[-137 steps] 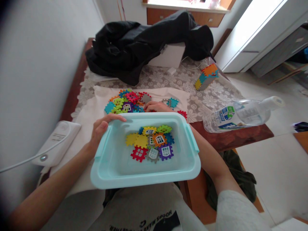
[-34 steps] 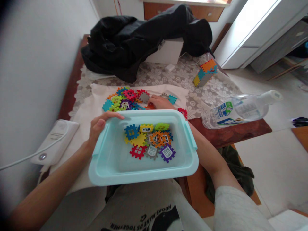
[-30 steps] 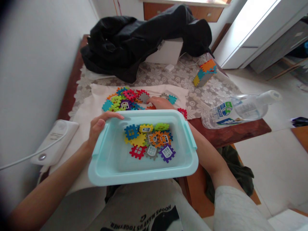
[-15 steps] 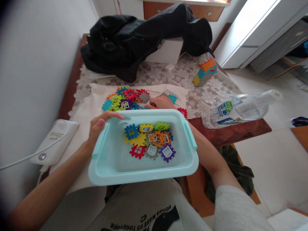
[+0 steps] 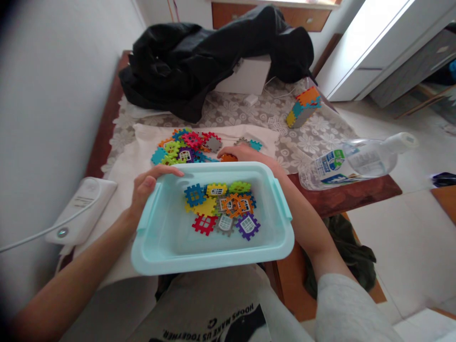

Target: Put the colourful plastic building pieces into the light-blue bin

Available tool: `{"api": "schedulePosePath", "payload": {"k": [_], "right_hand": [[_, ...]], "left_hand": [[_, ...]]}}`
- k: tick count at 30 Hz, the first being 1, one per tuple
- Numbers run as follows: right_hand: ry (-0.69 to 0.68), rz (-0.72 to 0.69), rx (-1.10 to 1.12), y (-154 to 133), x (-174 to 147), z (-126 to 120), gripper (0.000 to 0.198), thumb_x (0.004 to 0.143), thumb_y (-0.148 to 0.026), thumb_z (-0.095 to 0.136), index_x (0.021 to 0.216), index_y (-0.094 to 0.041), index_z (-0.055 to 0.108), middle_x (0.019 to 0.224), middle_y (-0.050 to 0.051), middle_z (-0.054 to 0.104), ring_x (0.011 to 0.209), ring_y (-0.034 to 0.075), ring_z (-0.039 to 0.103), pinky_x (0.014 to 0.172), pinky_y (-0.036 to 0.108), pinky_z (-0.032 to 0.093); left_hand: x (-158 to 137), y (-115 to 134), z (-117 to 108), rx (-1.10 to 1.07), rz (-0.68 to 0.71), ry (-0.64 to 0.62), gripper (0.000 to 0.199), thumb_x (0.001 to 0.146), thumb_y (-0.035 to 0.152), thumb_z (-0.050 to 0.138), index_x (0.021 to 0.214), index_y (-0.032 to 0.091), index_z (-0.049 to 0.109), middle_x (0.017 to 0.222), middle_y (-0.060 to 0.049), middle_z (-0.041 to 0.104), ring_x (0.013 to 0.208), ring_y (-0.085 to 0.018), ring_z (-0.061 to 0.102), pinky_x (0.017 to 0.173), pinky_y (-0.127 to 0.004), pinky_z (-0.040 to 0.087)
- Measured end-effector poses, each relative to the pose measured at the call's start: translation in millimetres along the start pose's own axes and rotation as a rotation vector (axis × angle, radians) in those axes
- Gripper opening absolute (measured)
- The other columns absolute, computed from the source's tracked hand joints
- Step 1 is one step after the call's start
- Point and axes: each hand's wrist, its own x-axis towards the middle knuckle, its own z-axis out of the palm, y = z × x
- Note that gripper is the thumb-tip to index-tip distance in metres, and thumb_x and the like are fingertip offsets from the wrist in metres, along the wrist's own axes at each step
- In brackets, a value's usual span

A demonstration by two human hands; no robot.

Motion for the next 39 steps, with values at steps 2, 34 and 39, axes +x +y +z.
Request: {"api": "schedulePosePath", "payload": {"k": [2, 34, 39], "right_hand": [[-0.026, 0.025, 0.064, -6, -10, -9, 0.054, 0.096, -0.037, 0.081, 0.150, -0.038, 0.079, 0.145, 0.003, 0.083, 0.130, 0.032, 0.078, 0.112, 0.045, 0.062], [0.209, -0.101, 0.838, -18, 4, -9, 0.083, 0.077, -0.107, 0.074, 0.096, -0.027, 0.068, 0.095, 0.010, 0.078, 0.102, 0.032, 0.080, 0.089, 0.049, 0.069], [0.411, 0.035, 0.592, 2, 19, 3, 0.095, 0.099, -0.107, 0.033, 0.115, -0.025, 0.079, 0.121, 0.015, 0.083, 0.113, 0.031, 0.080, 0.103, 0.050, 0.069]], "left_hand": [[0, 1, 0, 0.002, 0.004, -0.002, 0.065, 0.115, 0.072, 0.045, 0.106, 0.021, 0.085, 0.080, -0.007, 0.077, 0.063, -0.020, 0.057, 0.060, -0.035, 0.040], [-1, 0, 0, -0.017, -0.029, -0.007, 0.066, 0.114, 0.075, 0.046, 0.106, 0.021, 0.085, 0.084, -0.008, 0.078, 0.065, -0.022, 0.060, 0.060, -0.037, 0.043], [-2, -2, 0, -0.014, -0.031, 0.007, 0.068, 0.113, 0.077, 0.046, 0.105, 0.021, 0.084, 0.081, -0.008, 0.077, 0.064, -0.021, 0.058, 0.059, -0.036, 0.042]]}}
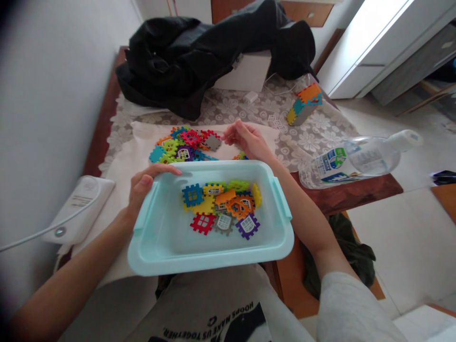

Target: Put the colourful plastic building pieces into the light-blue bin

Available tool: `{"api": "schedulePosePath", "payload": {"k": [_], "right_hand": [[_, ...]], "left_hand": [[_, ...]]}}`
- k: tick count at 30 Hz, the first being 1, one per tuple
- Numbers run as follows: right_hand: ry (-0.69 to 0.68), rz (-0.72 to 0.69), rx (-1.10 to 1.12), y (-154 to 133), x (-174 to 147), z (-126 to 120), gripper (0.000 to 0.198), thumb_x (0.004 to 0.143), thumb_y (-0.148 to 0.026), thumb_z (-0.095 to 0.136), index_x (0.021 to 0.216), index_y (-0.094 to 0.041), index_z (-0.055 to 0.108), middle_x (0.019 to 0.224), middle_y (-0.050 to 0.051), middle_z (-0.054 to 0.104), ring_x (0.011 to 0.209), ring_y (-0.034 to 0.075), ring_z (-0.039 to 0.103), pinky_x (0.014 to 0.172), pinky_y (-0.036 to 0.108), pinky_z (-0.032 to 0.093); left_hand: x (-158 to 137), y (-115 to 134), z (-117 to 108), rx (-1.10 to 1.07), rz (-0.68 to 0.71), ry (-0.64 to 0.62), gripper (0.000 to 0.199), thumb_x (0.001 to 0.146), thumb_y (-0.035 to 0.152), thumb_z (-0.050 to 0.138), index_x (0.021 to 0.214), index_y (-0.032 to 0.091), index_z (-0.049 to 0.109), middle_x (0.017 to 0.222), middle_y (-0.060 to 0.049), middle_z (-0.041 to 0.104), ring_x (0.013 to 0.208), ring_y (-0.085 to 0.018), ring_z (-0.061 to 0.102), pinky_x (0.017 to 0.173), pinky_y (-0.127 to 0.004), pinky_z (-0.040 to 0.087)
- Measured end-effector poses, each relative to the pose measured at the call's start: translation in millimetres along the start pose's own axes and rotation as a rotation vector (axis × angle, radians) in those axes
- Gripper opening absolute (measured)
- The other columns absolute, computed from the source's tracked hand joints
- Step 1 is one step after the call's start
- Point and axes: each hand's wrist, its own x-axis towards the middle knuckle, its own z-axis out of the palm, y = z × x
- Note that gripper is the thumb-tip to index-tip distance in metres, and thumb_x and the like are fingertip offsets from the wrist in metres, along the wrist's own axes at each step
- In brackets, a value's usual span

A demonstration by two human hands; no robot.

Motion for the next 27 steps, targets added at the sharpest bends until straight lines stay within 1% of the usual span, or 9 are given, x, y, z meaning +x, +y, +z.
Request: {"api": "schedulePosePath", "payload": {"k": [2, 4, 7, 9, 11, 18, 20, 24, 27], "right_hand": [[0.043, -0.031, -0.235, 16, 5, 1, 0.091, 0.102, -0.100, 0.043, 0.141, -0.026, 0.077, 0.147, 0.017, 0.078, 0.135, 0.035, 0.075, 0.119, 0.055, 0.062], [0.000, -0.081, -0.473, 31, 6, 3, 0.090, 0.103, -0.090, 0.059, 0.165, -0.025, 0.065, 0.174, 0.017, 0.062, 0.160, 0.040, 0.058, 0.135, 0.062, 0.048], [-0.182, -0.077, -0.702, 49, 7, 10, 0.087, 0.102, -0.072, 0.076, 0.175, -0.026, 0.058, 0.184, 0.015, 0.050, 0.173, 0.045, 0.043, 0.143, 0.071, 0.033], [-0.252, -0.047, -0.763, 57, 7, 14, 0.080, 0.101, -0.064, 0.082, 0.171, -0.030, 0.062, 0.182, 0.013, 0.054, 0.172, 0.046, 0.044, 0.142, 0.074, 0.031], [-0.248, -0.055, -0.782, 60, 6, 17, 0.075, 0.100, -0.061, 0.084, 0.167, -0.032, 0.066, 0.180, 0.011, 0.056, 0.171, 0.045, 0.046, 0.142, 0.074, 0.032], [-0.225, -0.130, -0.814, 51, 8, 17, 0.084, 0.104, -0.062, 0.077, 0.176, -0.025, 0.054, 0.172, 0.018, 0.063, 0.159, 0.044, 0.058, 0.133, 0.066, 0.045], [-0.246, -0.130, -0.813, 50, 10, 14, 0.077, 0.103, -0.059, 0.078, 0.170, -0.026, 0.062, 0.168, 0.018, 0.066, 0.154, 0.044, 0.061, 0.128, 0.064, 0.049], [-0.280, -0.131, -0.797, 52, 13, 9, 0.051, 0.100, -0.051, 0.082, 0.143, -0.024, 0.082, 0.145, 0.017, 0.080, 0.134, 0.041, 0.073, 0.116, 0.057, 0.056], [-0.284, -0.119, -0.773, 52, 11, 9, 0.051, 0.101, -0.048, 0.082, 0.145, -0.022, 0.081, 0.127, 0.014, 0.085, 0.114, 0.035, 0.078, 0.104, 0.048, 0.059]], "left_hand": [[0, 0, 0, -0.019, 0.000, -0.008, 0.066, 0.114, 0.076, 0.046, 0.106, 0.021, 0.083, 0.077, -0.007, 0.074, 0.061, -0.021, 0.056, 0.057, -0.035, 0.040], [0, 1, 1, -0.034, -0.007, -0.018, 0.065, 0.114, 0.074, 0.046, 0.107, 0.021, 0.083, 0.078, -0.006, 0.074, 0.060, -0.020, 0.055, 0.058, -0.035, 0.040], [0, 2, 1, -0.025, -0.008, -0.019, 0.065, 0.114, 0.074, 0.046, 0.107, 0.021, 0.083, 0.083, -0.007, 0.077, 0.063, -0.020, 0.056, 0.059, -0.036, 0.040], [0, 2, 1, -0.019, 0.012, -0.021, 0.065, 0.115, 0.073, 0.046, 0.107, 0.021, 0.084, 0.084, -0.007, 0.078, 0.064, -0.020, 0.056, 0.061, -0.036, 0.041], [1, 1, 1, -0.023, 0.026, -0.027, 0.064, 0.116, 0.071, 0.045, 0.108, 0.021, 0.084, 0.084, -0.008, 0.079, 0.064, -0.021, 0.057, 0.061, -0.036, 0.041], [2, 0, 2, -0.017, 0.041, -0.005, 0.067, 0.115, 0.073, 0.045, 0.106, 0.020, 0.085, 0.081, -0.008, 0.078, 0.062, -0.021, 0.057, 0.059, -0.035, 0.040], [2, 1, 2, -0.008, 0.036, -0.003, 0.069, 0.115, 0.074, 0.045, 0.105, 0.019, 0.085, 0.081, -0.008, 0.079, 0.063, -0.021, 0.058, 0.059, -0.035, 0.041], [2, 3, 3, -0.032, 0.023, 0.005, 0.067, 0.115, 0.075, 0.046, 0.104, 0.020, 0.084, 0.084, -0.008, 0.079, 0.065, -0.020, 0.059, 0.059, -0.034, 0.041], [2, 2, 3, -0.043, 0.023, 0.011, 0.064, 0.115, 0.073, 0.047, 0.104, 0.021, 0.083, 0.086, -0.008, 0.079, 0.066, -0.021, 0.059, 0.060, -0.035, 0.042]]}}
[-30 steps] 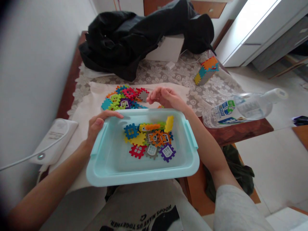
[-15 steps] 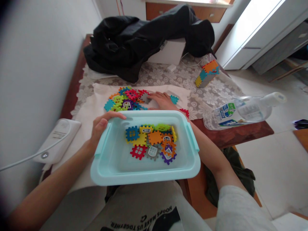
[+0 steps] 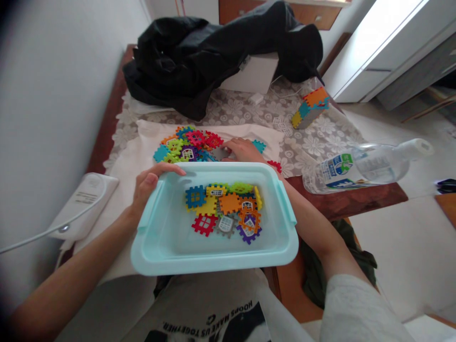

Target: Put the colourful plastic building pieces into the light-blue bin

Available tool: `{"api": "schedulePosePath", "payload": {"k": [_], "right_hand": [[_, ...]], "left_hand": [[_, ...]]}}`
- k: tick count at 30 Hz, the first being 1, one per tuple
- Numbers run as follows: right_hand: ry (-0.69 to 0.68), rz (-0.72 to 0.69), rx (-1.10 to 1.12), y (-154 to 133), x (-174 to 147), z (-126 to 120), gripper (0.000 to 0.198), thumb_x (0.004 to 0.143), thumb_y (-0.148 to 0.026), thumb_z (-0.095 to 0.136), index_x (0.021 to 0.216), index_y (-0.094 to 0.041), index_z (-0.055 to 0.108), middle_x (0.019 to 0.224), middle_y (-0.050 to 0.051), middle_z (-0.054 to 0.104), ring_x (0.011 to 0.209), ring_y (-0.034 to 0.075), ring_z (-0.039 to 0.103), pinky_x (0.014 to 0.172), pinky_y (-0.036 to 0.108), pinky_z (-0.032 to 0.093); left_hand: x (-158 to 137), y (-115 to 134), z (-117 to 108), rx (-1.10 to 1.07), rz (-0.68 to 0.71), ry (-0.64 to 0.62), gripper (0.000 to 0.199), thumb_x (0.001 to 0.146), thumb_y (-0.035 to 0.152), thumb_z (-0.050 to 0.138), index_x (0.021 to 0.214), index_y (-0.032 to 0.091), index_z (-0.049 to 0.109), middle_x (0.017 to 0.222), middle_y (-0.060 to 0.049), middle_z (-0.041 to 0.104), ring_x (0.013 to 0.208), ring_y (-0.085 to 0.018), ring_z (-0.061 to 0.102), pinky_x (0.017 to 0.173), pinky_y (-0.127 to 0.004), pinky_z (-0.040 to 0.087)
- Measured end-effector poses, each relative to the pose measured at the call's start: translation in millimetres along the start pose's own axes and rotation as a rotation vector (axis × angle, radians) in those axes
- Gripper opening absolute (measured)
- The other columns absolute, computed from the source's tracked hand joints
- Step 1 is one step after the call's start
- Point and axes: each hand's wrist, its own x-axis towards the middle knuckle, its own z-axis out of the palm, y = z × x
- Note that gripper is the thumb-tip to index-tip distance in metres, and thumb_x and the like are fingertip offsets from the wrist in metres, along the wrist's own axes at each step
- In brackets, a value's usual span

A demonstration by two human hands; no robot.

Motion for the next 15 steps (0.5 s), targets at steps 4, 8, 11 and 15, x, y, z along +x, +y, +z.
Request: {"api": "schedulePosePath", "payload": {"k": [4, 8, 11, 15], "right_hand": [[0.045, -0.008, 0.017, -8, -4, -3, 0.046, 0.106, -0.049, 0.074, 0.145, -0.025, 0.081, 0.115, 0.010, 0.085, 0.103, 0.029, 0.077, 0.096, 0.041, 0.059], [0.153, 0.018, -0.044, -15, -15, -29, 0.039, 0.108, -0.053, 0.072, 0.130, -0.025, 0.086, 0.121, 0.014, 0.083, 0.115, 0.033, 0.075, 0.107, 0.048, 0.059], [0.135, 0.137, -0.142, -18, -30, -55, 0.052, 0.105, -0.059, 0.075, 0.141, -0.022, 0.082, 0.137, 0.018, 0.078, 0.130, 0.042, 0.071, 0.116, 0.058, 0.058], [-0.037, 0.239, -0.230, -16, -46, -69, 0.072, 0.102, -0.063, 0.079, 0.155, -0.015, 0.074, 0.155, 0.024, 0.070, 0.140, 0.050, 0.066, 0.120, 0.067, 0.056]], "left_hand": [[0, -1, 0, -0.009, 0.009, -0.004, 0.065, 0.116, 0.074, 0.045, 0.104, 0.021, 0.082, 0.083, -0.008, 0.078, 0.063, -0.020, 0.057, 0.059, -0.035, 0.041], [0, 1, -1, 0.003, -0.005, -0.006, 0.066, 0.115, 0.076, 0.046, 0.103, 0.021, 0.081, 0.086, -0.009, 0.079, 0.067, -0.021, 0.060, 0.060, -0.036, 0.043], [-1, 1, -1, 0.001, -0.001, -0.005, 0.064, 0.115, 0.074, 0.047, 0.104, 0.021, 0.081, 0.088, -0.009, 0.080, 0.068, -0.021, 0.060, 0.062, -0.037, 0.044], [0, 0, -1, 0.021, 0.029, 0.006, 0.063, 0.117, 0.070, 0.046, 0.105, 0.021, 0.083, 0.092, -0.009, 0.081, 0.071, -0.021, 0.063, 0.067, -0.037, 0.045]]}}
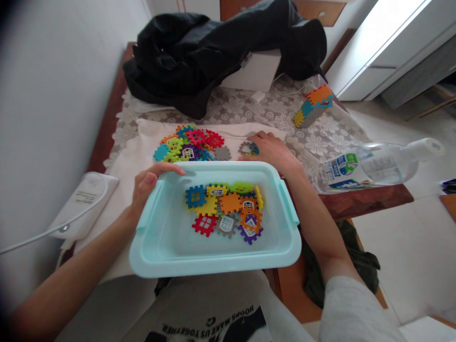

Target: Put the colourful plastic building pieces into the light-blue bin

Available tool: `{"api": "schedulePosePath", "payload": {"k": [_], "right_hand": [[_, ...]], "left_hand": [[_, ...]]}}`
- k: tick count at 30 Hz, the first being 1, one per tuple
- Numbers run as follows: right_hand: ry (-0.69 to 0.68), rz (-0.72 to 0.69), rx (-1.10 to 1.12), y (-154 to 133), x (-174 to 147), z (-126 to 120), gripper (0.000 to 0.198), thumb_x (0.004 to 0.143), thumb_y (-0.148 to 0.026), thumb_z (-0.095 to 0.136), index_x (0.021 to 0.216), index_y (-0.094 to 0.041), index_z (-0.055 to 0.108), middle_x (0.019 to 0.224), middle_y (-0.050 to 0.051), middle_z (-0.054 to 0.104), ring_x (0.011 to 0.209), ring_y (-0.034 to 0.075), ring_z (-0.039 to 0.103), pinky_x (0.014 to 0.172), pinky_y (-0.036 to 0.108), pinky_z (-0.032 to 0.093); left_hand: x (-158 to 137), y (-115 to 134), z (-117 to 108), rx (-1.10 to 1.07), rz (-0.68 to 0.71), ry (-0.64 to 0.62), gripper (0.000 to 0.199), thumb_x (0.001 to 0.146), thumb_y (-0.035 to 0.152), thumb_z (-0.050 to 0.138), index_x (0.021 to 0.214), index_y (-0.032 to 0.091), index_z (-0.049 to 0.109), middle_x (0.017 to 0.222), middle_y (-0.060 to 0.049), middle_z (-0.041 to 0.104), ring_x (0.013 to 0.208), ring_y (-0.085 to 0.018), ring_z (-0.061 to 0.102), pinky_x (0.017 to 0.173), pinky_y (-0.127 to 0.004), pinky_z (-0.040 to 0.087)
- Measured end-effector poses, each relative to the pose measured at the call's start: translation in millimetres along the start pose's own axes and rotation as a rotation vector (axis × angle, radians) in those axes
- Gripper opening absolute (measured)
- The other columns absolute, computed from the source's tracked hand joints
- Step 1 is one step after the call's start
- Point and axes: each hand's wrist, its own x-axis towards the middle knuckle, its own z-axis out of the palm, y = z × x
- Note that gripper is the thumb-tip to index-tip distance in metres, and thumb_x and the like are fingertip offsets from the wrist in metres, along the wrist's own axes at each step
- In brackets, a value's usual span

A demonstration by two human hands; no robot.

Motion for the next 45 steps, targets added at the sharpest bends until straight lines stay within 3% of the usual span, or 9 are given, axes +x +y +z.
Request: {"api": "schedulePosePath", "payload": {"k": [8, 13, 16, 20, 24, 28, 35, 41, 45], "right_hand": [[0.023, -0.064, 0.188, -2, 16, 18, 0.035, 0.096, -0.038, 0.081, 0.126, -0.018, 0.084, 0.136, 0.019, 0.079, 0.127, 0.039, 0.072, 0.115, 0.054, 0.057], [0.078, -0.035, 0.554, -1, 23, 26, 0.021, 0.089, -0.036, 0.081, 0.104, -0.022, 0.079, 0.097, 0.006, 0.080, 0.083, 0.022, 0.067, 0.085, 0.039, 0.056], [0.097, -0.018, 0.710, 3, 27, 33, 0.024, 0.084, -0.040, 0.083, 0.099, -0.022, 0.078, 0.087, 0.003, 0.076, 0.074, 0.019, 0.061, 0.075, 0.035, 0.051], [0.175, 0.021, 0.941, 7, 33, 40, 0.032, 0.078, -0.046, 0.088, 0.095, -0.023, 0.076, 0.088, 0.002, 0.077, 0.079, 0.019, 0.066, 0.076, 0.035, 0.055], [0.323, 0.093, 1.135, 6, 35, 40, 0.045, 0.074, -0.056, 0.095, 0.100, -0.026, 0.073, 0.099, 0.004, 0.081, 0.097, 0.025, 0.078, 0.093, 0.041, 0.067], [0.408, 0.153, 1.153, 2, 34, 39, 0.059, 0.074, -0.071, 0.092, 0.109, -0.029, 0.069, 0.110, 0.005, 0.079, 0.107, 0.027, 0.078, 0.098, 0.044, 0.069], [0.431, 0.101, 1.295, 2, 37, 42, 0.062, 0.076, -0.073, 0.094, 0.113, -0.032, 0.066, 0.111, 0.004, 0.076, 0.105, 0.024, 0.077, 0.092, 0.039, 0.069], [0.432, 0.046, 1.442, -16, 16, 10, 0.063, 0.076, -0.074, 0.095, 0.115, -0.035, 0.064, 0.118, 0.003, 0.079, 0.109, 0.024, 0.079, 0.094, 0.040, 0.070], [0.237, -0.001, 1.346, -39, -12, -17, 0.071, 0.069, -0.085, 0.097, 0.108, -0.033, 0.068, 0.110, 0.006, 0.079, 0.110, 0.030, 0.079, 0.089, 0.046, 0.070]], "left_hand": [[-4, -4, -1, -0.044, -0.063, 0.001, 0.064, 0.115, 0.073, 0.048, 0.107, 0.020, 0.084, 0.088, -0.008, 0.080, 0.064, -0.020, 0.059, 0.058, -0.034, 0.043], [-5, -6, -1, -0.029, -0.070, -0.001, 0.065, 0.115, 0.074, 0.048, 0.107, 0.021, 0.084, 0.079, -0.006, 0.075, 0.057, -0.018, 0.053, 0.053, -0.034, 0.037], [-5, -5, -1, -0.014, -0.072, 0.005, 0.065, 0.115, 0.074, 0.047, 0.107, 0.021, 0.085, 0.078, -0.006, 0.075, 0.058, -0.019, 0.053, 0.053, -0.034, 0.037], [-3, -1, -1, 0.027, -0.041, 0.011, 0.065, 0.115, 0.073, 0.047, 0.106, 0.022, 0.085, 0.086, -0.008, 0.080, 0.064, -0.021, 0.060, 0.058, -0.035, 0.042], [1, 3, 0, 0.043, -0.021, 0.020, 0.066, 0.114, 0.075, 0.047, 0.101, 0.023, 0.084, 0.089, -0.009, 0.082, 0.069, -0.023, 0.064, 0.062, -0.038, 0.046], [0, 2, 0, 0.026, -0.050, 0.013, 0.070, 0.112, 0.082, 0.047, 0.101, 0.023, 0.083, 0.082, -0.008, 0.078, 0.063, -0.022, 0.059, 0.058, -0.038, 0.042], [-4, -3, -1, 0.002, -0.089, 0.003, 0.068, 0.112, 0.080, 0.047, 0.105, 0.023, 0.084, 0.078, -0.007, 0.076, 0.058, -0.021, 0.053, 0.053, -0.036, 0.036], [-2, -1, -1, -0.016, -0.071, -0.004, 0.066, 0.113, 0.076, 0.047, 0.105, 0.022, 0.084, 0.078, -0.007, 0.076, 0.057, -0.020, 0.052, 0.055, -0.036, 0.037], [-3, -2, -1, -0.006, -0.102, 0.006, 0.068, 0.112, 0.080, 0.047, 0.104, 0.022, 0.083, 0.085, -0.008, 0.078, 0.064, -0.021, 0.057, 0.059, -0.036, 0.041]]}}
